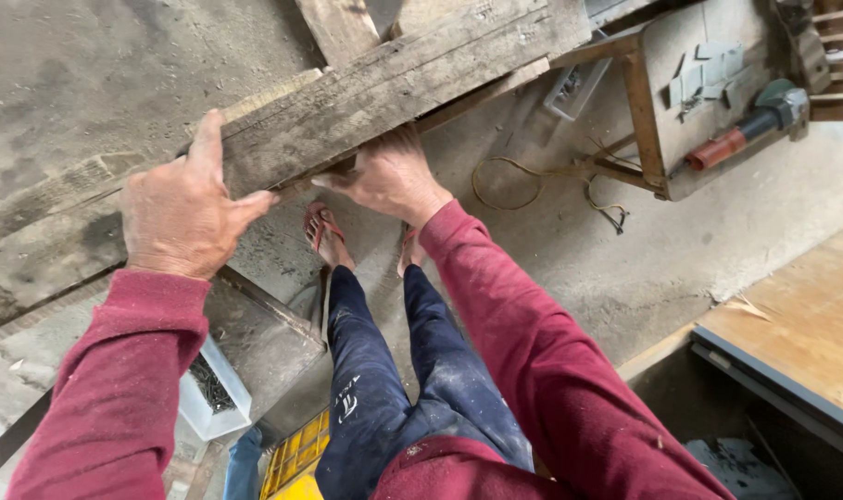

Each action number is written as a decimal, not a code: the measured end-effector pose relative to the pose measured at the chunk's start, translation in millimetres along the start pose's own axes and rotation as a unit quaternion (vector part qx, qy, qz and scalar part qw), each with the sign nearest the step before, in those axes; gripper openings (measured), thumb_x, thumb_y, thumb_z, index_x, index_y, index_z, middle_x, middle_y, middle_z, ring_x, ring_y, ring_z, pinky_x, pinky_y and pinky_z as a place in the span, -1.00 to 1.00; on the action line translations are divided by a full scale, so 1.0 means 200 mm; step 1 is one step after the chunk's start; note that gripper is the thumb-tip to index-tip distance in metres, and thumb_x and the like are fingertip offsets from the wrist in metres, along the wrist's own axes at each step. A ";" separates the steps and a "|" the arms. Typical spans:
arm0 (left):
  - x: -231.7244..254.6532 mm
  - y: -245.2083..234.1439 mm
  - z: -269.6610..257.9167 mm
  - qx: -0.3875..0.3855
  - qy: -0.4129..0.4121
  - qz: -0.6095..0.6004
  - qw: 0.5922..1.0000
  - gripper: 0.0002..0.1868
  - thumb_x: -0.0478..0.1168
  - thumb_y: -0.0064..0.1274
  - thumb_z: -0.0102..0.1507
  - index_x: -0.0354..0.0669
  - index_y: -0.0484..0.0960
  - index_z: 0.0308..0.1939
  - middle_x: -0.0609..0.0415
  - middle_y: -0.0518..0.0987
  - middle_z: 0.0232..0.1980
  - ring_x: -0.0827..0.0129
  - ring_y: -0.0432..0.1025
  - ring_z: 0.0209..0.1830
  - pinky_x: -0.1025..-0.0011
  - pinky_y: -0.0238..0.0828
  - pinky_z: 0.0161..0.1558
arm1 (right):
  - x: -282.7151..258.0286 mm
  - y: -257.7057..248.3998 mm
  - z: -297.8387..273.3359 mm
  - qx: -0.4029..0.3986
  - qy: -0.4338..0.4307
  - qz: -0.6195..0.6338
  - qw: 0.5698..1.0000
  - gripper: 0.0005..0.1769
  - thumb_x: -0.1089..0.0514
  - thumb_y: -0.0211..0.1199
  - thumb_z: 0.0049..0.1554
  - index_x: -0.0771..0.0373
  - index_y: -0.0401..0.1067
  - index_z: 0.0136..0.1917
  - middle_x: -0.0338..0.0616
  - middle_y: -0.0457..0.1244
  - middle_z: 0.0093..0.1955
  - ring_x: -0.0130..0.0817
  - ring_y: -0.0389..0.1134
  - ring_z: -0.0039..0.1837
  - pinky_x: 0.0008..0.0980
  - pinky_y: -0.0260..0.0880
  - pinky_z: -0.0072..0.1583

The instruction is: The person hammers nails into wooden planks using a claw hammer. They repeatedly pick up nails, position them on the wood, and strike them to secure the pieces together. The person also adjusts the position of the wooden planks and uses a small block of wood as a support during the process.

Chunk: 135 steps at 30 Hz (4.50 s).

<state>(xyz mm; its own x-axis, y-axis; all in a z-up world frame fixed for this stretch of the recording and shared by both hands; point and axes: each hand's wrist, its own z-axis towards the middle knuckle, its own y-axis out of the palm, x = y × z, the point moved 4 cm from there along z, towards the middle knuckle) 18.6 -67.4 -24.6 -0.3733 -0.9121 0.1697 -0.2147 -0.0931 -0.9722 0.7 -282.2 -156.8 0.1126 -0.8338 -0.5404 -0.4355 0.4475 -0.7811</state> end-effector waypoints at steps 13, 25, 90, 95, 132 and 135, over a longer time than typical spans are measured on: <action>0.02 0.10 0.05 -0.046 -0.007 0.049 0.998 -0.02 0.40 0.22 0.22 -0.32 0.40 0.40 0.18 0.45 -0.69 0.47 0.31 -0.81 0.44 0.31 -0.73 | 0.05 -0.09 0.07 0.088 -0.093 0.281 0.951 0.49 -0.33 0.70 -0.14 0.19 -0.23 0.67 0.15 -0.27 0.71 0.11 -0.21 0.71 0.05 -0.13 0.65; 0.01 0.04 0.02 -0.066 0.012 0.003 0.998 -0.07 0.26 0.31 0.19 -0.29 0.41 0.41 0.06 0.51 -0.61 0.29 0.43 -0.70 0.29 0.42 -0.59 | 0.07 -0.11 0.03 0.113 -0.141 0.097 0.979 0.38 -0.33 0.68 -0.03 0.11 -0.16 0.69 0.02 -0.24 0.73 -0.01 -0.23 0.73 -0.01 -0.17 0.69; -0.16 0.15 0.01 0.313 -0.019 -0.283 0.906 -0.92 -0.21 -0.09 0.59 -0.05 0.52 0.07 0.10 0.62 -0.18 0.36 0.54 -0.21 0.37 0.52 -0.16 | -0.45 -0.04 -0.49 0.220 -0.108 0.104 0.964 -0.43 0.19 0.48 0.13 0.23 0.35 0.36 0.09 0.23 0.36 0.02 0.28 0.43 -0.11 0.38 0.41; 0.04 0.18 0.27 0.364 -0.074 -0.305 0.877 -0.93 -0.22 -0.01 0.51 0.01 0.58 0.03 0.20 0.61 -0.32 0.45 0.56 -0.37 0.46 0.54 -0.32 | -0.06 -0.19 -0.37 0.218 -0.101 -0.034 0.970 -0.19 -0.01 0.49 0.15 0.57 0.21 0.40 0.37 0.11 0.43 0.26 0.18 0.45 0.03 0.26 0.44; -0.32 0.21 0.08 0.336 -0.088 -0.572 0.743 -0.75 -0.12 0.10 0.50 -0.23 0.58 -0.16 0.19 0.59 -0.35 0.55 0.48 -0.37 0.52 0.46 -0.27 | -0.83 0.29 -0.26 0.030 -0.212 0.026 0.976 -0.17 -0.01 0.38 0.11 0.51 0.14 0.44 0.39 0.18 0.29 0.24 0.23 0.34 0.11 0.29 0.34; -0.32 0.18 0.08 0.334 -0.072 -0.587 0.734 -0.77 -0.09 0.09 0.50 -0.20 0.60 -0.08 0.20 0.60 -0.32 0.57 0.49 -0.34 0.54 0.49 -0.25 | -0.78 0.44 -0.04 -0.146 -0.100 -0.031 0.984 -0.48 -0.05 0.20 0.32 0.38 0.30 0.35 0.19 0.33 0.11 0.00 0.41 0.09 -0.07 0.45 0.11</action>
<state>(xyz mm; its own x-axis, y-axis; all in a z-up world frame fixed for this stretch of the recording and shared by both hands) 49.5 -19.1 -73.9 -0.1746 -0.0751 0.9818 0.1956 -0.9799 -0.0402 -62.3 -116.2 -138.9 0.3078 -0.7633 -0.5680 -0.6575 0.2609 -0.7068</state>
